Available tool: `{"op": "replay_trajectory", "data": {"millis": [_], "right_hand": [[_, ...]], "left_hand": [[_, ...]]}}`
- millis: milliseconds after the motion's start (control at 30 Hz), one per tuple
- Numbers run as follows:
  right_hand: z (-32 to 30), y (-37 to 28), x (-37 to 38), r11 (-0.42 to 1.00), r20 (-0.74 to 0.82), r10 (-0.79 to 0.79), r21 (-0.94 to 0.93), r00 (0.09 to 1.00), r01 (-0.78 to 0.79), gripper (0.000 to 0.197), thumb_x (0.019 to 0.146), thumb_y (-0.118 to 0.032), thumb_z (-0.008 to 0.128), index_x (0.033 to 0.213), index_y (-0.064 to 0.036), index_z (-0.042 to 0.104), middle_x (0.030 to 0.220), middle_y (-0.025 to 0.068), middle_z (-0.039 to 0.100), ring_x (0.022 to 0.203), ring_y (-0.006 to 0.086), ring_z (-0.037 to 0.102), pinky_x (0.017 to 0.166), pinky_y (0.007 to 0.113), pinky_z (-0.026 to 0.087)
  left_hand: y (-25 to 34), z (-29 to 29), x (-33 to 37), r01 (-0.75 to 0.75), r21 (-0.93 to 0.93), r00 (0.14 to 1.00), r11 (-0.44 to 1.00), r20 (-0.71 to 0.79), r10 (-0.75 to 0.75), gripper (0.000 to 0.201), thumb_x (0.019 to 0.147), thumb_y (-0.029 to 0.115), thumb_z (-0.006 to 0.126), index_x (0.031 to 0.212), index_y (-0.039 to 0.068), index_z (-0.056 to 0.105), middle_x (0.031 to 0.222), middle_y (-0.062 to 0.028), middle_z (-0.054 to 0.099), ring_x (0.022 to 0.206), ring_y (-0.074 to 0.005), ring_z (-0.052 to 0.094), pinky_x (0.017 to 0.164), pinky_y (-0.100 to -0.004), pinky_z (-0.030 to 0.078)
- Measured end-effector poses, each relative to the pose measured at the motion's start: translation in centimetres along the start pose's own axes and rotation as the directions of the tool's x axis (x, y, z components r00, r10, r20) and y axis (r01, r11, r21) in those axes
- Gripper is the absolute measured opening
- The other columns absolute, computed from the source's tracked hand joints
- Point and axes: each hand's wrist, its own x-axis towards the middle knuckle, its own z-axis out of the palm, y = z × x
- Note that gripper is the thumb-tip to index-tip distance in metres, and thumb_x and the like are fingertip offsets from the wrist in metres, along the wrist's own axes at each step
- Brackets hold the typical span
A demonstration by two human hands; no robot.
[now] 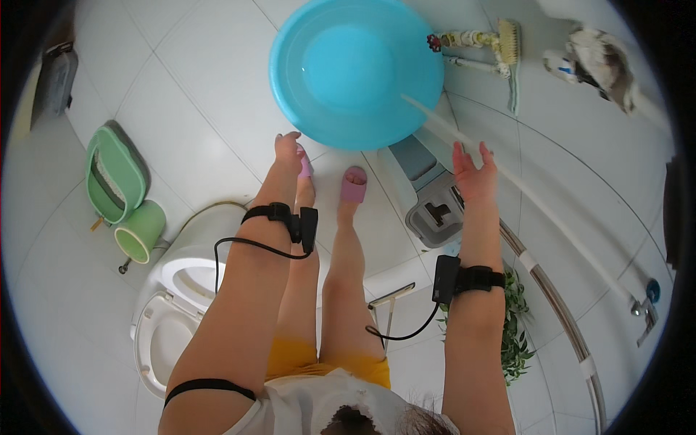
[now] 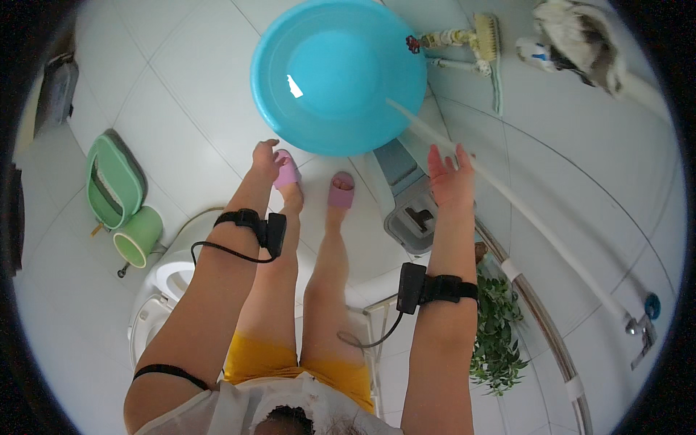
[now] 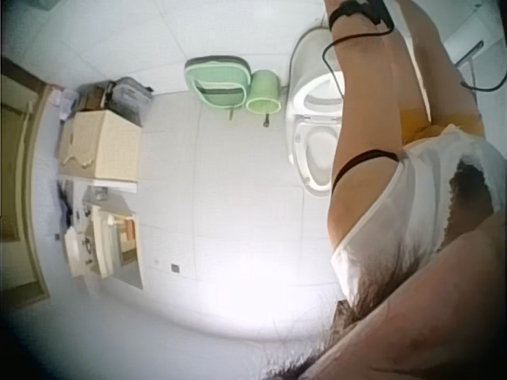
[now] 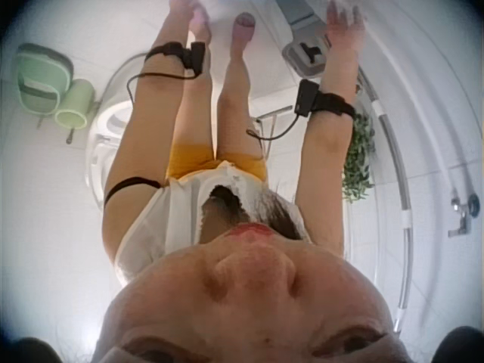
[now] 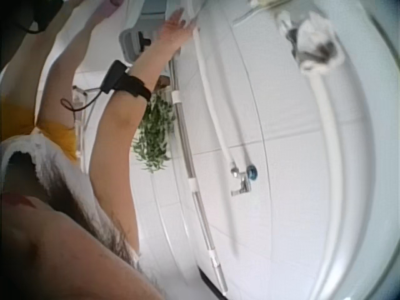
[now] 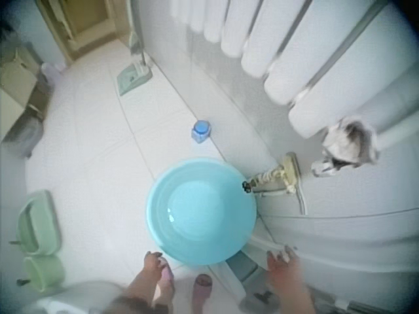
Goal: Cleaning the bathroom floor around the toilet using a flat mop.
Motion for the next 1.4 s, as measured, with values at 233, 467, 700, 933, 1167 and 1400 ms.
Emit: {"op": "replay_trajectory", "data": {"millis": [233, 467, 700, 933, 1167, 1400], "right_hand": [[0.0, 1.2, -0.3, 0.956, 0.182, -0.084, -0.262, 0.98, 0.131, 0.037, 0.079, -0.019, 0.054, 0.106, -0.002, 0.036, 0.104, 0.0129, 0.042, 0.083, 0.0273, 0.055, 0.064, 0.032, 0.049], [-0.2, 2.9, -3.6, 0.929, 0.212, 0.001, -0.361, 0.977, 0.078, 0.03, 0.081, -0.021, 0.051, 0.102, -0.0017, 0.041, 0.096, 0.0128, 0.048, 0.08, 0.0242, 0.056, 0.061, 0.027, 0.049], [0.1, 3.0, -5.3, 0.997, 0.163, 0.026, -0.076, 0.986, -0.013, 0.029, 0.084, -0.022, 0.045, 0.103, -0.0001, 0.041, 0.087, 0.0142, 0.053, 0.08, 0.0219, 0.057, 0.063, 0.027, 0.049], [-0.5, 4.0, -6.5, 0.719, 0.293, 0.214, -0.693, 0.932, 0.053, 0.028, 0.081, -0.021, 0.049, 0.101, -0.001, 0.045, 0.089, 0.0113, 0.054, 0.075, 0.0193, 0.057, 0.06, 0.029, 0.047], [1.0, 6.2, -13.1, 0.29, 0.453, 0.433, -0.888, 0.779, 0.356, 0.037, 0.078, -0.024, 0.052, 0.109, -0.0043, 0.044, 0.096, 0.0088, 0.055, 0.081, 0.0183, 0.056, 0.067, 0.027, 0.044], [6.2, 7.6, -21.0, 0.404, 0.647, 0.485, -0.763, 0.589, 0.505, 0.039, 0.072, -0.023, 0.06, 0.103, -0.0044, 0.044, 0.086, 0.006, 0.054, 0.071, 0.0154, 0.052, 0.06, 0.026, 0.043]], "left_hand": [[1.2, -0.3, 1.3, 0.029, 0.058, 0.989, 0.998, 0.146, -0.037, 0.038, 0.075, 0.017, 0.053, 0.106, 0.0, 0.041, 0.104, -0.0159, 0.041, 0.095, -0.0245, 0.041, 0.064, -0.0412, 0.044], [6.6, -1.5, -4.6, -0.116, 0.112, 0.978, 0.987, 0.184, 0.094, 0.035, 0.058, 0.005, 0.057, 0.089, -0.008, 0.045, 0.076, -0.0114, 0.048, 0.061, -0.02, 0.048, 0.053, -0.0327, 0.043], [7.1, -7.5, -10.4, -0.252, 0.081, 0.967, 0.964, -0.023, 0.255, 0.027, 0.055, 0.003, 0.056, 0.079, -0.008, 0.049, 0.069, -0.0107, 0.05, 0.054, -0.0189, 0.048, 0.044, -0.0293, 0.042], [5.3, -15.1, -18.0, -0.338, -0.022, 0.915, 0.941, -0.243, 0.323, 0.025, 0.056, 0.004, 0.056, 0.079, -0.004, 0.05, 0.066, -0.0076, 0.049, 0.051, -0.0151, 0.045, 0.04, -0.0258, 0.034], [-0.1, -24.3, -26.4, -0.306, -0.433, 0.949, 0.848, -0.212, 0.235, 0.023, 0.058, 0.005, 0.054, 0.079, 0.001, 0.046, 0.061, -0.004, 0.046, 0.046, -0.0125, 0.042, 0.038, -0.0242, 0.031], [-8.7, -29.1, -29.0, -0.133, -0.681, 0.979, 0.72, 0.021, 0.2, 0.016, 0.059, 0.006, 0.052, 0.073, 0.006, 0.045, 0.058, 0.0017, 0.038, 0.044, -0.0068, 0.031, 0.04, -0.0205, 0.03]]}}
